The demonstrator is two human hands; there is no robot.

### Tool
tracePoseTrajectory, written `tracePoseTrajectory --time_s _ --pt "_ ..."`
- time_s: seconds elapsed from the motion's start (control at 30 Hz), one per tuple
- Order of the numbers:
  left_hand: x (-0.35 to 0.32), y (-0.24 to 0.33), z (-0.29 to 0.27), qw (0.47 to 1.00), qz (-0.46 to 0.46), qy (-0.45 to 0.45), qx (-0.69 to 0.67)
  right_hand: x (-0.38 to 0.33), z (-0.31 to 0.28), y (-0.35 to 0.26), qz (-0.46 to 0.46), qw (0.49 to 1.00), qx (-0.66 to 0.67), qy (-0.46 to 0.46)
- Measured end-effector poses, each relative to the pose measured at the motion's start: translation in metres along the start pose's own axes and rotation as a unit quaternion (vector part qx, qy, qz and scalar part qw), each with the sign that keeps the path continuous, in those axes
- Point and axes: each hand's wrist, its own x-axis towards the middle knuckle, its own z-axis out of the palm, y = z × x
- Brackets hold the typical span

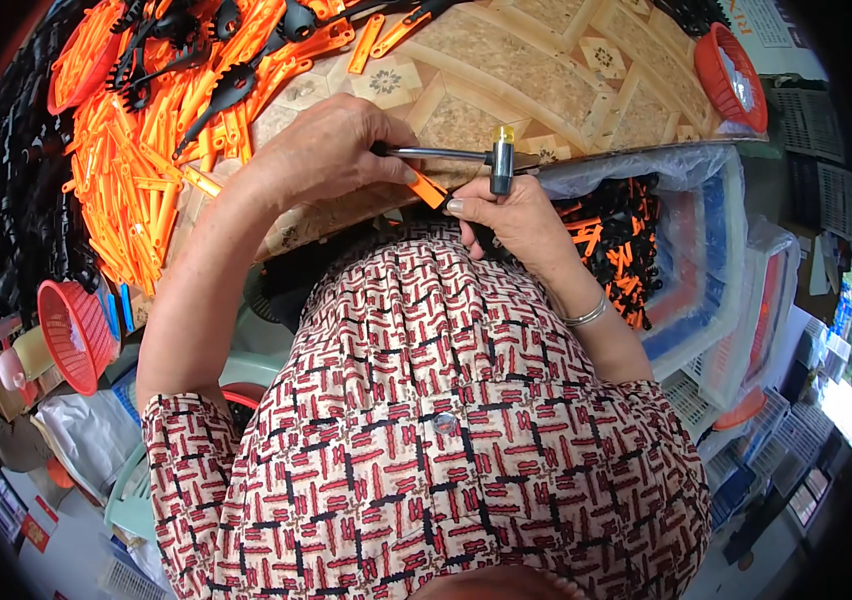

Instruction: The person assembles small garden tools by inserting orange plastic handles into black metal heads. They use a hammer to tap the handles into place and place the finished tools on the table.

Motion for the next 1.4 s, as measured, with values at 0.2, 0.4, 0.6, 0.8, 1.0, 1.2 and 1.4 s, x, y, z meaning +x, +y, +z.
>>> tracePoseTrajectory --time_s 0.2,0.4,0.6,0.8,1.0,1.2,1.4 --pt "0.001 -0.012 0.011 0.997 0.028 0.058 -0.043 -0.001 0.002 -0.003 0.021 1.0 0.007 -0.008" --pt "-0.004 -0.006 0.011 0.993 -0.022 0.065 -0.1 0.0 0.003 -0.001 0.025 1.0 0.015 -0.011" --pt "-0.006 -0.003 0.021 0.994 0.012 0.111 -0.003 0.0 0.005 0.0 0.024 0.999 0.024 -0.013" --pt "-0.019 0.012 0.024 0.982 0.011 0.145 0.118 -0.001 0.011 -0.001 0.023 1.0 0.008 -0.001" --pt "-0.031 0.027 0.034 0.965 -0.072 0.173 0.183 0.003 0.018 0.0 0.012 0.998 -0.051 0.018" --pt "-0.064 0.016 0.034 0.938 -0.019 0.339 -0.071 0.002 0.022 0.001 -0.011 0.998 -0.06 0.031" --pt "-0.107 0.024 0.061 0.943 -0.029 0.327 -0.064 0.015 0.019 0.009 -0.019 0.999 0.022 0.014"
